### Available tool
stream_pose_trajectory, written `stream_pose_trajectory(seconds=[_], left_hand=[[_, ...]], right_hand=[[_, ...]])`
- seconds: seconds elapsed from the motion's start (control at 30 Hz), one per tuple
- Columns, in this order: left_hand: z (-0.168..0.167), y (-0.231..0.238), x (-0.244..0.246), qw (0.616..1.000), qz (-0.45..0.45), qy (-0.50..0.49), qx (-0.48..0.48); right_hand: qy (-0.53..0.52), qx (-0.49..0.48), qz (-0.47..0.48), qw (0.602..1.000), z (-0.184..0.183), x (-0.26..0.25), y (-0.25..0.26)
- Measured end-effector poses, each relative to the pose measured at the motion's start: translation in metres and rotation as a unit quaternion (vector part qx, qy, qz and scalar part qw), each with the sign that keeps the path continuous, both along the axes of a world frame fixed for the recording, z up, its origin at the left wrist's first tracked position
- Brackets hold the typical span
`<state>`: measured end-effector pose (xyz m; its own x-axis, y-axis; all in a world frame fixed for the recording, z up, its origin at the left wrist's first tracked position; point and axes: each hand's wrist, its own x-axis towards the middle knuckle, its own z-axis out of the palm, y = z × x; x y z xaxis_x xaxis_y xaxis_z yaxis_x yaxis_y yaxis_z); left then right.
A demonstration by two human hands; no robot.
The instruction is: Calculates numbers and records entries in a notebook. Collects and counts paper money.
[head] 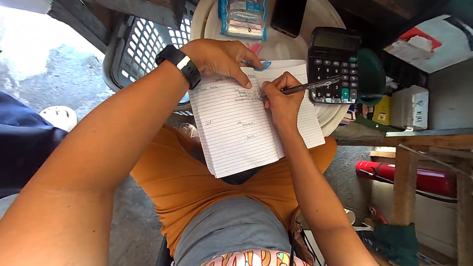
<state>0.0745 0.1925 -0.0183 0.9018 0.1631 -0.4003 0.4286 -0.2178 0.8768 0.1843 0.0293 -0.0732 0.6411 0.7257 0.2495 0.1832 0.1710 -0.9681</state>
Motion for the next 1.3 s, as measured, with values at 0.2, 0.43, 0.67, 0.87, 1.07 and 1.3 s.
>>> stream_pose_trajectory(seconds=[0.2, 0.43, 0.67, 0.87, 1.07, 1.3], left_hand=[[-0.0010, 0.0004, 0.0012, 1.000, 0.000, 0.005, 0.006], [-0.0004, 0.0003, 0.0007, 1.000, 0.002, 0.005, -0.008], [0.0002, -0.0002, 0.0001, 1.000, 0.003, 0.002, -0.013], [0.0009, -0.0012, -0.0004, 1.000, 0.001, 0.007, 0.000], [-0.0018, 0.0000, -0.0004, 1.000, 0.000, 0.000, 0.001], [-0.0017, 0.0013, 0.0002, 1.000, 0.000, 0.005, -0.004]], right_hand=[[-0.017, 0.001, -0.003, 1.000, -0.0003, -0.0007, 0.0002], [0.001, 0.010, -0.005, 1.000, -0.0026, 0.0025, 0.0003], [0.004, 0.017, -0.018, 1.000, -0.0035, 0.0037, 0.0016], [-0.018, 0.002, -0.019, 1.000, -0.0022, -0.0002, 0.0004], [-0.019, -0.003, -0.020, 1.000, -0.0031, 0.0019, 0.0018], [-0.025, -0.011, -0.020, 0.999, -0.0031, 0.0035, 0.0026]])
